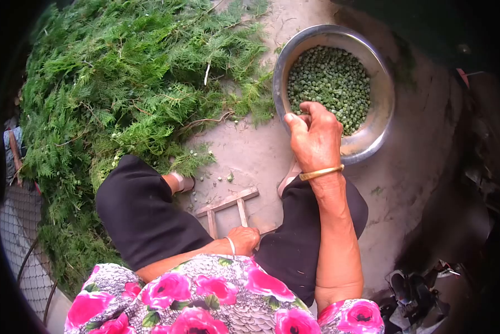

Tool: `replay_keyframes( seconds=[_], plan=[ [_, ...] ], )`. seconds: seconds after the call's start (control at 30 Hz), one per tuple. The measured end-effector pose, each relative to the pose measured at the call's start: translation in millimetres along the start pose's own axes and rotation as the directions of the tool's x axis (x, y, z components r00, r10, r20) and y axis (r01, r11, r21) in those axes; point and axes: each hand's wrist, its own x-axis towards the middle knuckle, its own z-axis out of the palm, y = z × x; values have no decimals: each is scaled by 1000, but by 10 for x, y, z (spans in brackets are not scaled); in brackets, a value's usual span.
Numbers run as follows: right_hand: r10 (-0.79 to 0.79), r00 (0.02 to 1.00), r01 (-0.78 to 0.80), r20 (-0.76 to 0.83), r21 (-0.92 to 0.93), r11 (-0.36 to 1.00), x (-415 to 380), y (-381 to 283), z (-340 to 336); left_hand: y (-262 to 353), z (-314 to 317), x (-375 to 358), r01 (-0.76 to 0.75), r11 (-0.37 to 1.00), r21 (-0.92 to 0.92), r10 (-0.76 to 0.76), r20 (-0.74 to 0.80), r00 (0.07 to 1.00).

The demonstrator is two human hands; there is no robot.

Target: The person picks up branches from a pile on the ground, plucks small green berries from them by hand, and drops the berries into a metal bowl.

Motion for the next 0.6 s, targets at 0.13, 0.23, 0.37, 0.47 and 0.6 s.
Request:
replay_keyframes(
  seconds=[0.13,0.23,0.37,0.47,0.6],
  plan=[
    [-158,985,161,-66,52,986,156,-35,-92,-308,-2,56,-74,993,-90,49,-247,968],
    [-116,986,123,-122,52,991,-20,49,-328,-453,576,-273,116,990,-81,-135,-287,948],
    [-105,967,130,-233,96,987,-59,267,-447,-370,424,-462,160,984,-77,-171,-152,974],
    [-146,944,185,-296,106,977,-135,458,-472,-411,422,-483,123,985,-117,-145,-200,969],
    [-240,928,281,-286,113,953,-808,112,-817,-455,371,-567,159,985,64,-119,-410,904]
  ],
)
